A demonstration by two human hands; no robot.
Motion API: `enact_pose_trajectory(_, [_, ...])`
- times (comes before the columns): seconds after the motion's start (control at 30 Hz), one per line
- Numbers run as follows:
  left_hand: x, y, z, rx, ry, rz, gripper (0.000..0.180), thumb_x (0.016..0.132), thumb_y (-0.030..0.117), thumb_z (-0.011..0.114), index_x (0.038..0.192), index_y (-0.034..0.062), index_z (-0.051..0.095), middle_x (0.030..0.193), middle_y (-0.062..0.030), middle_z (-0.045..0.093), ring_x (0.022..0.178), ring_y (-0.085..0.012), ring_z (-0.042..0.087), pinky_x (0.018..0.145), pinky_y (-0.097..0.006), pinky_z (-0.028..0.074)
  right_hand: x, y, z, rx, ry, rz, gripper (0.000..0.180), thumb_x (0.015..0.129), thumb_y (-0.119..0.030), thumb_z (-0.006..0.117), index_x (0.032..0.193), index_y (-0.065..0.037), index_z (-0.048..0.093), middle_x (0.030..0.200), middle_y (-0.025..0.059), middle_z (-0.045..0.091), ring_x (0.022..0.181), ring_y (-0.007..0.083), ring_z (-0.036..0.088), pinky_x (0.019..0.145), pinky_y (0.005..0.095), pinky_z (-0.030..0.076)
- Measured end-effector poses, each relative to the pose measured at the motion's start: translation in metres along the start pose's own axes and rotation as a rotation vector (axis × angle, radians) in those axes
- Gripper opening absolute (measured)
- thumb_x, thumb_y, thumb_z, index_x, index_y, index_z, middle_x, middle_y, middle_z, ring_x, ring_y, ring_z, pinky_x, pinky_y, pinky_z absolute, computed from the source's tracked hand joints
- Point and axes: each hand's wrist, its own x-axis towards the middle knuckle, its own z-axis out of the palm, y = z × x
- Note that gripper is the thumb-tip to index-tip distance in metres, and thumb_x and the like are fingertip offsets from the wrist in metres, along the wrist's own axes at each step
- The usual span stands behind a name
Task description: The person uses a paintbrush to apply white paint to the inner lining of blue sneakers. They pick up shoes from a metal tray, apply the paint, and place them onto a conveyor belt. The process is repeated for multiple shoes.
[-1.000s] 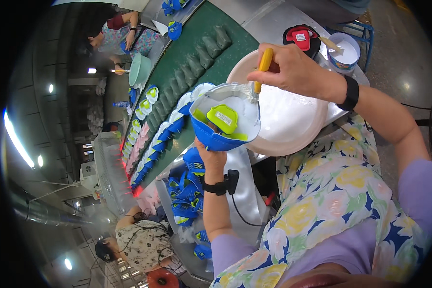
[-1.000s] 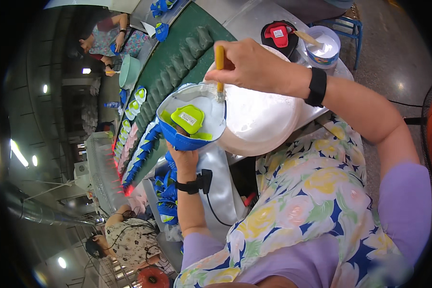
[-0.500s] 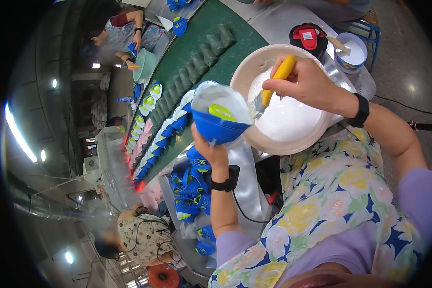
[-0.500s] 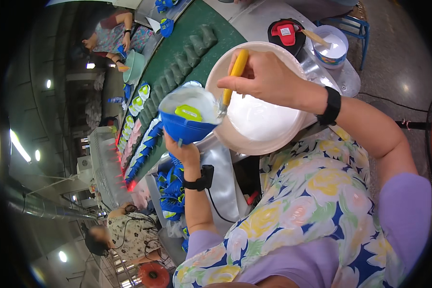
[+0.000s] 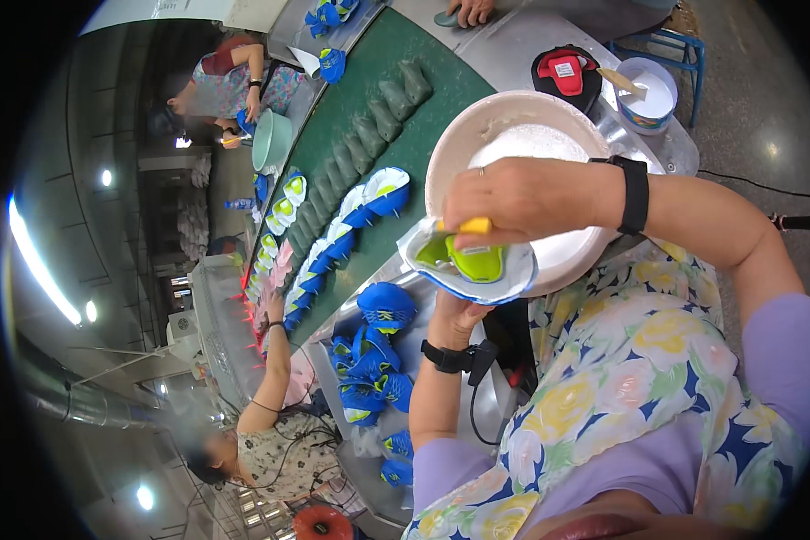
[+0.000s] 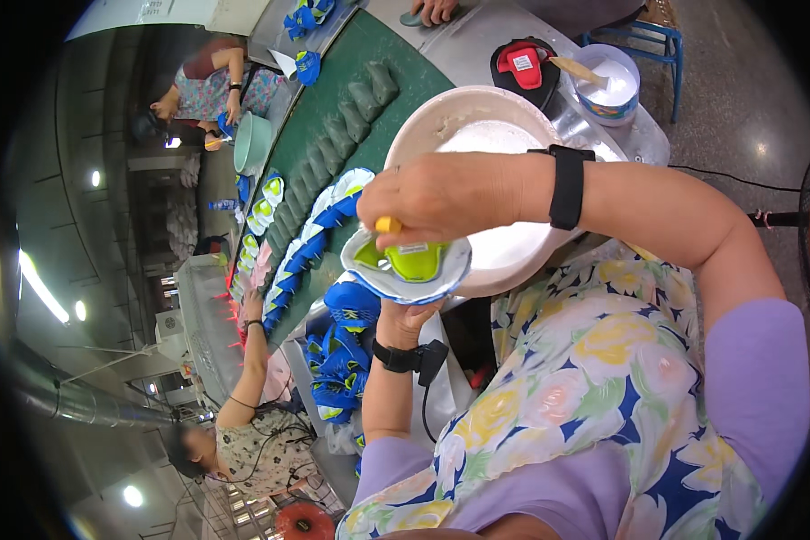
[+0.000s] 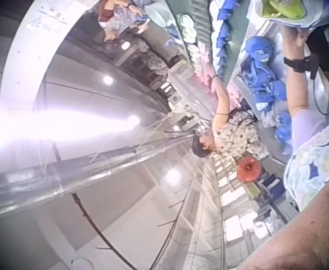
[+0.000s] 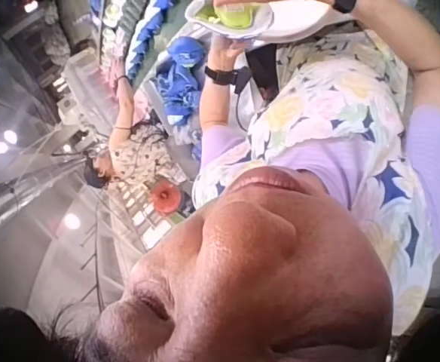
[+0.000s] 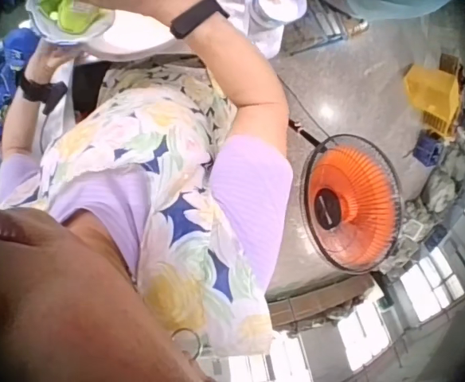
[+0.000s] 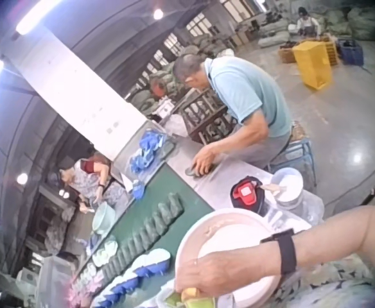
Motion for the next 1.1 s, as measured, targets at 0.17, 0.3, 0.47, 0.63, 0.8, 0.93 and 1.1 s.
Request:
enact_pose_trajectory(0.17, [-0.002, -0.007, 0.017, 0.404, 0.272, 0.413, 0.054, 0.095, 0.038, 0.055, 0.135, 0.0036, 0.049, 0.131, -0.0158, 0.058, 0.114, -0.0301, 0.060, 0.098, -0.045, 0.051, -0.009, 0.011, -0.013, 0.035, -0.006, 0.358, 0.022, 0.086, -0.022, 0.070, 0.092, -0.004, 0.059, 0.078, 0.0142, 0.063, 0.065, 0.0310, 0.063, 0.060, 0.0349, 0.049])
enact_pose_trajectory(0.3, [-0.009, 0.007, 0.006, 0.811, 0.333, 0.622, 0.052, 0.095, 0.036, 0.056, 0.136, 0.0054, 0.049, 0.130, -0.0146, 0.058, 0.115, -0.0286, 0.060, 0.097, -0.044, 0.051, -0.011, 0.007, -0.027, 0.051, -0.125, 0.577, 0.022, 0.087, -0.022, 0.069, 0.092, -0.004, 0.059, 0.079, 0.0138, 0.064, 0.066, 0.0286, 0.065, 0.060, 0.0341, 0.049])
enact_pose_trajectory(0.47, [-0.005, 0.009, 0.048, 0.920, 0.422, 0.547, 0.051, 0.095, 0.033, 0.057, 0.138, 0.0067, 0.047, 0.128, -0.0122, 0.059, 0.114, -0.0260, 0.061, 0.096, -0.042, 0.051, -0.017, 0.008, -0.033, 0.004, 0.094, 0.352, 0.020, 0.088, -0.021, 0.068, 0.095, -0.004, 0.060, 0.082, 0.0115, 0.066, 0.068, 0.0251, 0.064, 0.063, 0.0337, 0.049])
enact_pose_trajectory(0.63, [0.009, 0.015, 0.051, 0.965, 0.482, 0.664, 0.048, 0.097, 0.031, 0.053, 0.139, 0.0076, 0.046, 0.129, -0.0098, 0.058, 0.114, -0.0237, 0.060, 0.096, -0.040, 0.051, -0.007, 0.017, -0.014, -0.085, 0.011, 0.060, 0.022, 0.091, -0.025, 0.063, 0.099, -0.006, 0.057, 0.096, 0.0127, 0.061, 0.085, 0.0312, 0.062, 0.070, 0.0396, 0.050])
enact_pose_trajectory(0.8, [0.017, 0.043, 0.038, 0.893, 0.596, 0.827, 0.046, 0.100, 0.033, 0.048, 0.139, 0.0093, 0.045, 0.131, -0.0070, 0.056, 0.117, -0.0228, 0.058, 0.098, -0.040, 0.049, -0.032, 0.021, -0.022, -0.109, -0.097, 0.240, 0.021, 0.090, -0.023, 0.064, 0.098, -0.004, 0.058, 0.091, 0.0114, 0.061, 0.083, 0.0316, 0.061, 0.071, 0.0408, 0.050])
enact_pose_trajectory(0.93, [-0.002, 0.121, -0.020, 0.968, 0.635, 0.895, 0.020, 0.099, 0.019, 0.049, 0.116, 0.0105, 0.055, 0.099, -0.0054, 0.062, 0.077, -0.0167, 0.060, 0.058, -0.029, 0.049, -0.052, 0.020, -0.024, -0.055, 0.168, 0.326, 0.016, 0.086, -0.013, 0.069, 0.095, -0.003, 0.059, 0.088, 0.0120, 0.062, 0.078, 0.0306, 0.062, 0.069, 0.0381, 0.050])
enact_pose_trajectory(1.1, [0.048, 0.188, -0.055, 0.871, 0.722, 0.902, 0.017, 0.100, 0.012, 0.045, 0.116, 0.0109, 0.051, 0.100, -0.0067, 0.060, 0.078, -0.0198, 0.056, 0.065, -0.031, 0.048, -0.093, 0.021, 0.001, 0.025, 0.222, 0.547, 0.019, 0.083, -0.005, 0.071, 0.097, -0.003, 0.058, 0.088, 0.0124, 0.064, 0.080, 0.0291, 0.064, 0.071, 0.0349, 0.050])
